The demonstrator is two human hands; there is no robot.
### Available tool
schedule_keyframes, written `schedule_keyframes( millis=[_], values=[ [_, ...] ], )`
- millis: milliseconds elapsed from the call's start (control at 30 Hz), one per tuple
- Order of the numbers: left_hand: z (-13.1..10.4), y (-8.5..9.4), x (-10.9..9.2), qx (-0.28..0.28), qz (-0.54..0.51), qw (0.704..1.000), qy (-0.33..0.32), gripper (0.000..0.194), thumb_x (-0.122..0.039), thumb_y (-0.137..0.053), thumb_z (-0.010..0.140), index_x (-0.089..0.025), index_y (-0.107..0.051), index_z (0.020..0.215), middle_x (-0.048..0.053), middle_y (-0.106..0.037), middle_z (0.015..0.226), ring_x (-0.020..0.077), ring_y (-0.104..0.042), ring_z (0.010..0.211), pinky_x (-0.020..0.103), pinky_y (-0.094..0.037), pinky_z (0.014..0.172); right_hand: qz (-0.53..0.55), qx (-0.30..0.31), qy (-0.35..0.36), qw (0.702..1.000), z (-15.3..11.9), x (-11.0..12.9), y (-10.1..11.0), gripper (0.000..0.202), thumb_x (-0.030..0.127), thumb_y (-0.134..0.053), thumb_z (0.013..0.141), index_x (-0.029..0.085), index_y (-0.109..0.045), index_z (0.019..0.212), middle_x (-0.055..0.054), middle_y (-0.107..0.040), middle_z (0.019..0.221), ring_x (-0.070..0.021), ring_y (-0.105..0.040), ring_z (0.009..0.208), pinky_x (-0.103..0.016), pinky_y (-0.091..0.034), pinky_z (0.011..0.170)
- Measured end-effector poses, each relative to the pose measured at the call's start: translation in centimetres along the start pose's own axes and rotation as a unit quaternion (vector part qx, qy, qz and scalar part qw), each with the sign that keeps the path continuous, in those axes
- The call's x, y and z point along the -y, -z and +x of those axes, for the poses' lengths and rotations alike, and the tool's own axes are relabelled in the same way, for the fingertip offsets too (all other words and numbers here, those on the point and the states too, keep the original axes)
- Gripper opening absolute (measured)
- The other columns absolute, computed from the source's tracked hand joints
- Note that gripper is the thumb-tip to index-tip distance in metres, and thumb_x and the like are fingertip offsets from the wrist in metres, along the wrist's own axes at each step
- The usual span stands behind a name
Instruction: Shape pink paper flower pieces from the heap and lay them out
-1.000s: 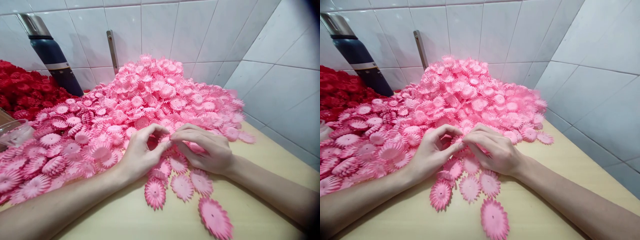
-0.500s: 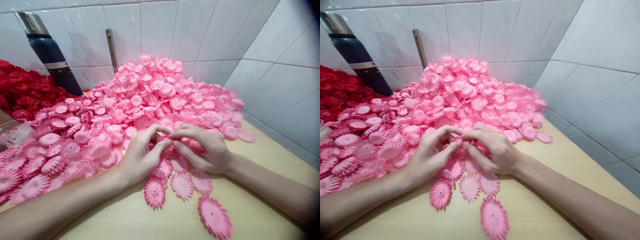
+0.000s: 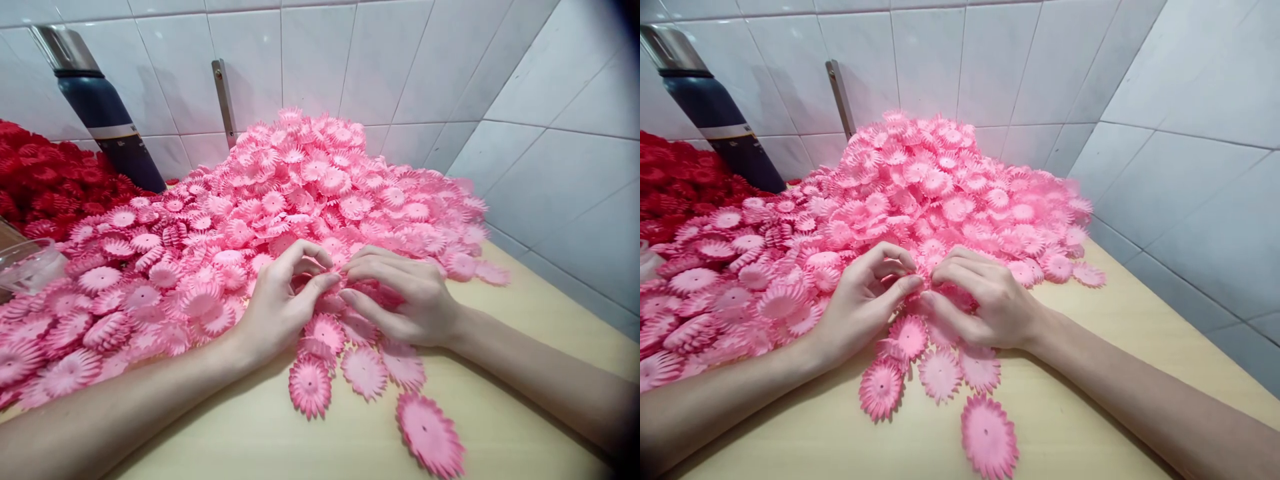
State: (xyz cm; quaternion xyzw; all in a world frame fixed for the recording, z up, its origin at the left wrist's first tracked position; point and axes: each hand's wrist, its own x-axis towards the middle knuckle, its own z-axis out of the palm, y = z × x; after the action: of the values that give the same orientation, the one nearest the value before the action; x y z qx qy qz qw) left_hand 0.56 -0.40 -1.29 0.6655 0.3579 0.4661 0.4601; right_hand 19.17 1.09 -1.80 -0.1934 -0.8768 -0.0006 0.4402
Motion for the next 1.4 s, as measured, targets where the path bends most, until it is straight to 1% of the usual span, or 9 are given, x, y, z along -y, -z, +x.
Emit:
schedule_keyframes(
  millis=[233,467,633,900,1033,1100,1200,1267,1400],
  values=[
    [0.34,0.23,0.44,-0.022,-0.020,1.000,0.006,0.019,-0.020,-0.069,0.080,-0.018,-0.055,0.094,0.003,-0.060,0.095,0.0122,-0.059,0.087,0.023,-0.050,0.075,-0.016,0.022,-0.008,1.000,-0.22,-0.30,-0.09,0.010,0.011,-0.055,0.089,0.016,-0.059,0.095,-0.007,-0.066,0.076,-0.0182,-0.062,0.072,-0.032,-0.054,0.063],
    [0.07,0.08,0.26,0.007,0.027,0.999,0.023,0.013,-0.020,-0.060,0.087,-0.020,-0.053,0.098,-0.002,-0.060,0.079,0.0100,-0.057,0.072,0.019,-0.045,0.059,0.024,0.044,-0.012,0.999,-0.13,-0.21,0.15,0.008,0.012,-0.058,0.088,0.014,-0.059,0.096,-0.009,-0.066,0.078,-0.0196,-0.062,0.076,-0.034,-0.053,0.067],
    [0.04,0.09,-0.16,0.032,0.075,0.996,0.018,0.013,-0.018,-0.055,0.090,-0.020,-0.052,0.102,-0.005,-0.057,0.067,0.0066,-0.049,0.059,0.017,-0.038,0.054,0.036,0.047,-0.021,0.998,-0.33,-0.25,-0.02,0.013,0.014,-0.065,0.084,0.013,-0.060,0.096,-0.010,-0.068,0.079,-0.0200,-0.063,0.074,-0.034,-0.053,0.066],
    [0.10,0.08,0.37,0.008,0.009,0.999,0.040,0.009,-0.023,-0.056,0.090,-0.022,-0.047,0.092,-0.006,-0.054,0.067,0.0070,-0.048,0.060,0.018,-0.037,0.053,0.012,0.026,-0.015,0.999,-0.39,-0.31,-0.18,0.018,0.011,-0.066,0.081,0.010,-0.061,0.098,-0.011,-0.068,0.079,-0.0203,-0.064,0.075,-0.033,-0.054,0.065],
    [0.25,0.06,0.37,0.002,-0.019,1.000,0.023,0.012,-0.020,-0.060,0.086,-0.019,-0.049,0.082,-0.004,-0.056,0.075,0.0064,-0.052,0.066,0.017,-0.042,0.058,-0.018,0.006,0.001,1.000,-0.41,-0.38,-0.26,0.019,0.007,-0.065,0.082,0.008,-0.061,0.100,-0.011,-0.068,0.079,-0.0200,-0.064,0.077,-0.032,-0.055,0.067],
    [0.29,0.05,0.24,-0.013,-0.029,0.999,0.021,0.012,-0.015,-0.062,0.084,-0.019,-0.051,0.085,-0.004,-0.058,0.083,0.0066,-0.057,0.073,0.017,-0.047,0.063,-0.030,0.003,0.004,1.000,-0.43,-0.34,-0.25,0.018,0.007,-0.064,0.082,0.007,-0.061,0.100,-0.012,-0.068,0.080,-0.0201,-0.064,0.078,-0.032,-0.055,0.069],
    [0.30,0.10,0.14,-0.032,-0.028,0.998,0.037,0.022,-0.010,-0.064,0.080,-0.021,-0.053,0.096,-0.003,-0.060,0.090,0.0077,-0.061,0.078,0.018,-0.051,0.067,-0.023,0.012,-0.003,1.000,-0.39,-0.29,-0.17,0.017,0.006,-0.061,0.084,0.007,-0.062,0.101,-0.013,-0.069,0.083,-0.0201,-0.064,0.080,-0.033,-0.056,0.072],
    [0.27,0.17,0.17,-0.018,-0.012,0.999,0.034,0.021,-0.011,-0.067,0.079,-0.019,-0.057,0.096,-0.002,-0.064,0.087,0.0095,-0.064,0.079,0.020,-0.053,0.070,-0.001,0.016,-0.009,1.000,-0.35,-0.30,-0.10,0.019,0.009,-0.063,0.084,0.007,-0.061,0.103,-0.014,-0.069,0.085,-0.0213,-0.065,0.081,-0.035,-0.056,0.071],
    [0.17,0.24,0.20,0.024,0.039,0.999,-0.018,0.006,-0.011,-0.064,0.081,-0.014,-0.067,0.086,0.002,-0.070,0.083,0.0118,-0.067,0.078,0.023,-0.055,0.075,0.001,0.015,-0.014,1.000,-0.40,-0.42,-0.11,0.027,0.017,-0.072,0.080,0.011,-0.061,0.104,-0.012,-0.069,0.083,-0.0229,-0.066,0.079,-0.037,-0.056,0.068]
  ],
)
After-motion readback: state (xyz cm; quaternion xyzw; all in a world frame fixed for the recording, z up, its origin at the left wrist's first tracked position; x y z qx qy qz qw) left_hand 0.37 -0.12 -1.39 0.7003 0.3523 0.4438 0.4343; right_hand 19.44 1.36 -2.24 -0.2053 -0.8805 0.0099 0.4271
